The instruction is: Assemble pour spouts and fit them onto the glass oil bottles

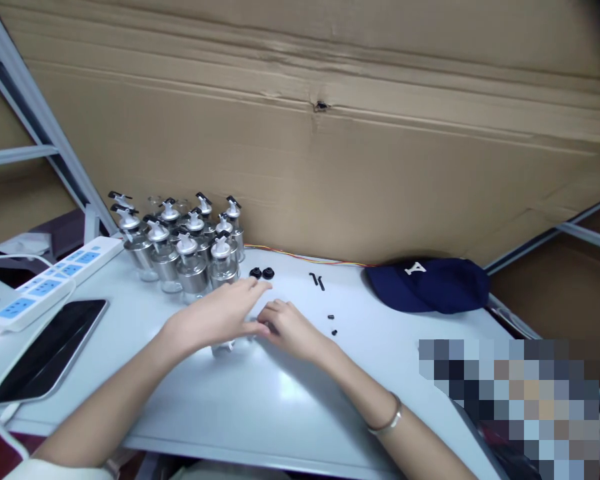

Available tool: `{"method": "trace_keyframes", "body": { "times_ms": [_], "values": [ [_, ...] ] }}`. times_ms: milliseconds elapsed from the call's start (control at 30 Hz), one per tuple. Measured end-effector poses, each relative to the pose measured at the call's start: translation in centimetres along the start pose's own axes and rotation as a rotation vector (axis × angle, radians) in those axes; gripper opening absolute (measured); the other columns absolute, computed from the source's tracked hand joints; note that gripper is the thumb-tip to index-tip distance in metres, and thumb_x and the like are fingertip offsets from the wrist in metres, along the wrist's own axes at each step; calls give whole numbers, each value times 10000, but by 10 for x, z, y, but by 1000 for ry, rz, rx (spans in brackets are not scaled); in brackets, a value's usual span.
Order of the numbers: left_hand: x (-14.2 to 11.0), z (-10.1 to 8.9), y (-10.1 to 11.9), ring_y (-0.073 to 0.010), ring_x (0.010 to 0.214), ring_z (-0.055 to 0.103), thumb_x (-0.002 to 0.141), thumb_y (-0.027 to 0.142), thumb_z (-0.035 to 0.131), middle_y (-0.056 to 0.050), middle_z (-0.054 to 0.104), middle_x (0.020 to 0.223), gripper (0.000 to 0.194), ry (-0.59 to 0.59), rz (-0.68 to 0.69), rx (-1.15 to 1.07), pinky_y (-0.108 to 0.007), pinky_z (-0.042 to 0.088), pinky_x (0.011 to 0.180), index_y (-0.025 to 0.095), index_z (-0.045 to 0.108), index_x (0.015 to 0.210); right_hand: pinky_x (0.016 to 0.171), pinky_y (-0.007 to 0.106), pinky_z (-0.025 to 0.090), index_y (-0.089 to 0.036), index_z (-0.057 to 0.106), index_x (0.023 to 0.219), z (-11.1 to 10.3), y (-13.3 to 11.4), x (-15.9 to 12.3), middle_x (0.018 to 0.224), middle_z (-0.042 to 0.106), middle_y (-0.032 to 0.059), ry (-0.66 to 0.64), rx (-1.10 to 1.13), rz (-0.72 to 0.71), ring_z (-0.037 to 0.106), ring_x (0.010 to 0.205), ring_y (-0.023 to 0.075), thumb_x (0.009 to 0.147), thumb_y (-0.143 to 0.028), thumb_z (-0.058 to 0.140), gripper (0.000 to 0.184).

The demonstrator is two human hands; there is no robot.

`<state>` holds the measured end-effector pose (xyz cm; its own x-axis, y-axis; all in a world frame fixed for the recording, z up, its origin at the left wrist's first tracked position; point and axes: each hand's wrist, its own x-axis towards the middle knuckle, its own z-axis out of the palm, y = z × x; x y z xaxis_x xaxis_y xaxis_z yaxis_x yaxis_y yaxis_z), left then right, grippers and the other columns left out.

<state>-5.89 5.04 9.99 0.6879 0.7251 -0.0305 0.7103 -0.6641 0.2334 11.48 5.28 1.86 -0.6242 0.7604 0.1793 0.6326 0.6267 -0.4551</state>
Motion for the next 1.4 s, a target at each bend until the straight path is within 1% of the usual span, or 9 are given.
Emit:
{"method": "trace_keyframes", "body": {
  "times_ms": [100, 267, 467, 633, 700, 767, 900, 1067, 1400],
  "values": [
    [-10, 31, -12, -314, 1178, 505, 794, 539, 590, -186, 479, 1309, 706, 43, -61, -28, -399, 438, 907, 130, 376, 1328, 771, 335, 471, -154, 647, 925, -14, 17, -20, 863, 643, 74, 9, 12, 22, 579, 843, 204, 850, -179, 621, 83],
    [5, 77, 0, -317, 1196, 480, 856, 537, 488, -198, 500, 1279, 619, 169, 19, 52, -463, 381, 981, 96, 433, 1287, 840, 358, 474, -175, 660, 980, -27, 32, -41, 930, 632, 79, 67, 17, 35, 568, 911, 213, 871, -141, 580, 139],
    [30, 86, 16, -328, 1167, 495, 856, 485, 518, -206, 534, 1209, 553, 282, 147, 117, -528, 371, 985, 99, 458, 1247, 810, 324, 478, -161, 657, 997, -31, 39, -58, 905, 634, 76, 82, 81, 100, 592, 873, 193, 873, -84, 544, 184],
    [35, 108, 38, -282, 1184, 489, 886, 290, 498, -181, 476, 1250, 440, 437, 256, -101, -461, 453, 957, 171, 356, 1286, 769, 298, 472, -178, 653, 938, -42, 44, -65, 878, 641, 55, 153, 165, 118, 600, 829, 172, 853, -84, 550, 164],
    [38, 117, 45, -271, 1237, 450, 880, 221, 487, -179, 411, 1296, 459, 471, 237, -226, -453, 453, 979, 197, 301, 1300, 753, 285, 472, -184, 630, 950, -50, 45, -68, 872, 655, 40, 178, 245, 159, 609, 818, 161, 844, -108, 567, 145],
    [40, 122, 48, -246, 1231, 460, 877, 177, 468, -162, 379, 1312, 457, 450, 179, -368, -431, 459, 979, 222, 294, 1296, 732, 272, 476, -191, 605, 938, -57, 45, -70, 844, 663, 17, 186, 332, 206, 619, 791, 148, 829, -121, 584, 132],
    [42, 119, 45, -162, 962, 573, 895, 196, 459, -78, 515, 1134, 339, 288, 162, -590, -334, 491, 882, 243, 403, 1226, 745, 285, 489, -200, 612, 860, -62, 43, -73, 839, 681, 14, 177, 376, 250, 633, 784, 151, 818, -151, 597, 66],
    [44, 115, 41, -147, 822, 566, 893, 293, 506, -49, 590, 1004, 180, 143, 152, -656, -288, 479, 774, 204, 544, 1045, 796, 296, 493, -208, 655, 856, -57, 40, -71, 907, 709, 26, 147, 361, 224, 655, 853, 165, 806, -87, 573, 154],
    [51, 111, 34, -108, 688, 531, 826, 274, 616, -10, 633, 882, 202, -54, 215, -809, -223, 437, 676, 198, 582, 1010, 712, 283, 514, -224, 665, 856, -55, 38, -71, 849, 693, 20, 170, 284, 171, 652, 789, 159, 815, -103, 590, 148]
  ]
}}
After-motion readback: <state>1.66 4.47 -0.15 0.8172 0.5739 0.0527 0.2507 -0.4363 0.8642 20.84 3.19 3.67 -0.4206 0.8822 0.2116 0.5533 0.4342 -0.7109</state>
